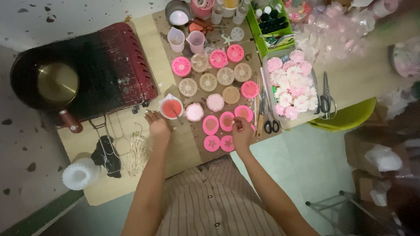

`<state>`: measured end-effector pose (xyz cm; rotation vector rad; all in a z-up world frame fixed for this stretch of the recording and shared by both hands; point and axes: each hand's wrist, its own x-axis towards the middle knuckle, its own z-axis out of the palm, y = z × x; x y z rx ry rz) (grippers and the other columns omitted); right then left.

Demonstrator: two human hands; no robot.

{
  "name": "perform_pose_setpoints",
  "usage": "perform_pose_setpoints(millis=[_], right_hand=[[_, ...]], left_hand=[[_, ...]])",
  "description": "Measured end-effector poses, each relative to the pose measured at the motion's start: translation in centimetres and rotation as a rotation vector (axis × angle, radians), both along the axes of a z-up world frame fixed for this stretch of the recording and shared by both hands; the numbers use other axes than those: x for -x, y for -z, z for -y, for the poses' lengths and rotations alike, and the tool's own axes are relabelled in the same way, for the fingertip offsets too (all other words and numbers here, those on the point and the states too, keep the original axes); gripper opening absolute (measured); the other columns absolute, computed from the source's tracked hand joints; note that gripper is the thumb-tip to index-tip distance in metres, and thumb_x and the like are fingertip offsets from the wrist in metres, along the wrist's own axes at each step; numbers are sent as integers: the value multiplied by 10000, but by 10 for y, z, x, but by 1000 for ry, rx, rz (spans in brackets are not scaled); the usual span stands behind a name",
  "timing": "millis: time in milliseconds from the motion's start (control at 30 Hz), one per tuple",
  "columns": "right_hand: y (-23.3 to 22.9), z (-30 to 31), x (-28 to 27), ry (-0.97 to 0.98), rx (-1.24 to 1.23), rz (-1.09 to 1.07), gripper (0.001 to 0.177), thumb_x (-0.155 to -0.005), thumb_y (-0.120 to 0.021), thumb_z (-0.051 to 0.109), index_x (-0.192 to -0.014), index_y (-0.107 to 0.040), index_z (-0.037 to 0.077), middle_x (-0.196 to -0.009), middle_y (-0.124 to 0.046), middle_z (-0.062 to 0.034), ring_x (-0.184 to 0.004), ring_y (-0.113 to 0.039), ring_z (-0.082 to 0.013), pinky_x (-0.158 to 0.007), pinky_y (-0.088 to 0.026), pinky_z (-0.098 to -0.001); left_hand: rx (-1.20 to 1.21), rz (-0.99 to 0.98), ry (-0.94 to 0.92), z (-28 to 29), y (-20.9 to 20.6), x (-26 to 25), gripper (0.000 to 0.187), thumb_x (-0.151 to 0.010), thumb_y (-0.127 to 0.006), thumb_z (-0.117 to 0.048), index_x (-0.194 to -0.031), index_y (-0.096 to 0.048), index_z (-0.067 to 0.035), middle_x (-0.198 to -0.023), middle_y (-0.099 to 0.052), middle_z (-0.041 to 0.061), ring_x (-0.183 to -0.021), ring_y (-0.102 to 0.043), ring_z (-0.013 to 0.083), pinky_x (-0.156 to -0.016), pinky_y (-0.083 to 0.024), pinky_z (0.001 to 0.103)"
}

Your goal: Pouring melted wax into various silicone molds and preparing wicks for candle production.

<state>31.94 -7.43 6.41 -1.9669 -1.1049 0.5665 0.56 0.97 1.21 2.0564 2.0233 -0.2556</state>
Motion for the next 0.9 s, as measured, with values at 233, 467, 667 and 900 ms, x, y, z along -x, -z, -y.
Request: perform_pose_setpoints(millis=[233,467,667,900], right_hand=[[-11,-33,6,-66,-102,-67,187,-875,-686,11,-1059,-716,24,-867,-722,-87,-736,-669,-124,-655,-532,-279],[-30,-106,56,-192,-150,-120,176,-898,-712,49,-1071,-720,17,-860,-730,-74,-716,-648,-119,-649,-528,-288],[-19,-85,111,-611,80,-73,383,-782,-742,57,-1163,-705,41,-846,-703,-98,-730,-674,-174,-669,-540,-321],[-36,-75,145,-701,15,-156,376,-832,-745,98,-1205,-721,62,-934,-709,-115,-777,-684,-205,-699,-560,-337]], left_hand=[[-51,88,-44,5,11,1,1095,-658,-892,-379,-1409,-389,238,-1487,-363,439,-1449,-260,564,-1240,-166,575],[-57,187,-90,3,-4,0,974,-656,-885,-313,-1366,-448,192,-1492,-398,387,-1498,-272,547,-1278,-158,576],[-127,185,-124,4,-14,-2,1001,-637,-887,-286,-1375,-448,228,-1459,-388,445,-1414,-284,565,-1217,-179,543],[-115,18,-66,3,7,1,973,-707,-860,-307,-1453,-438,152,-1553,-415,322,-1519,-250,486,-1290,-142,526]])
